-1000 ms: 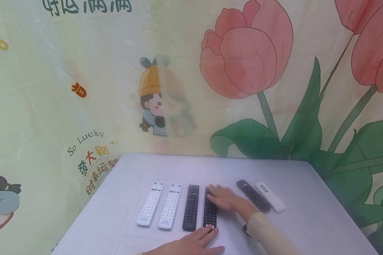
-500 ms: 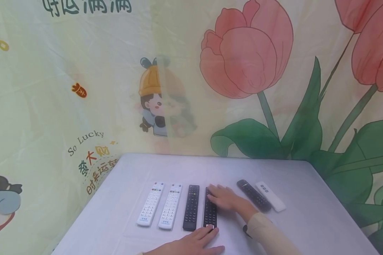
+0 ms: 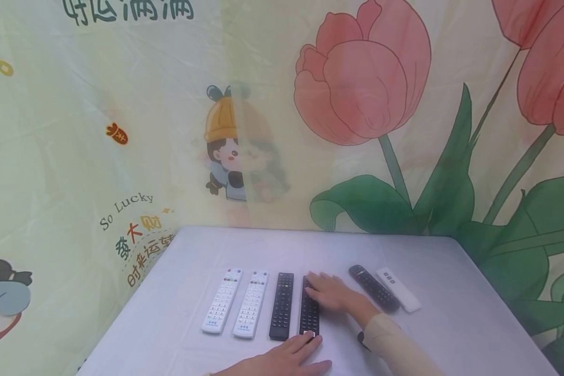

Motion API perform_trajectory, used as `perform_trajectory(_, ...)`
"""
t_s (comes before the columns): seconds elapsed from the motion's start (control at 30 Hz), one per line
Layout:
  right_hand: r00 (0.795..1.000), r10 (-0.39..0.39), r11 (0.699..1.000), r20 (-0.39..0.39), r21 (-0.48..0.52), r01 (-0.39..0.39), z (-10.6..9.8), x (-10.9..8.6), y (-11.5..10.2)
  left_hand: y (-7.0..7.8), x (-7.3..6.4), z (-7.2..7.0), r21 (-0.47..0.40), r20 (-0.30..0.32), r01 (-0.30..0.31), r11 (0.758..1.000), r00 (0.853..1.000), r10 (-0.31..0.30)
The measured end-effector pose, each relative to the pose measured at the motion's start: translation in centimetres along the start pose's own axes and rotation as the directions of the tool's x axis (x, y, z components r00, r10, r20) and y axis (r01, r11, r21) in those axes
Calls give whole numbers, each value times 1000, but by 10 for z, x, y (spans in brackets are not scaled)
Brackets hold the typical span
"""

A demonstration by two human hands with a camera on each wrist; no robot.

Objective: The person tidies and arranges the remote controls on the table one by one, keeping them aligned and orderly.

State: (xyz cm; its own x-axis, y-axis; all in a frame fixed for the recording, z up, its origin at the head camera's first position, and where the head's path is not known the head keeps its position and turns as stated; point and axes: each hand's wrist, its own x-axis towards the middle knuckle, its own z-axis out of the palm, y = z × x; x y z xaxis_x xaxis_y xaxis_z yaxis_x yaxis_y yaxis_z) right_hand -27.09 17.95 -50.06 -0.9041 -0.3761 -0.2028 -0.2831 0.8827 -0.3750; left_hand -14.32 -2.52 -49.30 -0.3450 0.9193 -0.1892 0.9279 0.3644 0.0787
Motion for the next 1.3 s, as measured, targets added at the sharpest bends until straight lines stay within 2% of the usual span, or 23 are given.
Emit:
perform_trajectory(0.27, 1000, -11, 1000, 5, -16, 11, -2, -1, -1, 2, 1, 0, -20, 28, 31, 999, 999, -30)
perform_trajectory(0.5, 1000, -8, 999, -4, -36, 8, 2, 2, 2, 3, 0, -2, -28, 33, 32, 999, 999, -31)
perform_trajectory(0.7, 1000, -3, 999, -15, -35, 2, 4, 2, 2, 3, -1, -3, -46, 27, 27, 999, 999, -26)
perform_trajectory(0.93, 1000, -17, 999, -16, -32, 16, 2, -1, 2, 3, 2, 0, -8, 23, 30, 1000, 999, -30)
perform_trajectory(1.13, 999, -31, 998, -26, -63, 29, 4, -1, 4, 4, 4, 2, -21, 29, 50, 999, 998, -49)
perform_trajectory(1.3, 998, -42, 997, -39, -68, 40, 3, -3, 3, 5, 3, 3, -16, 1, 48, 999, 999, -48)
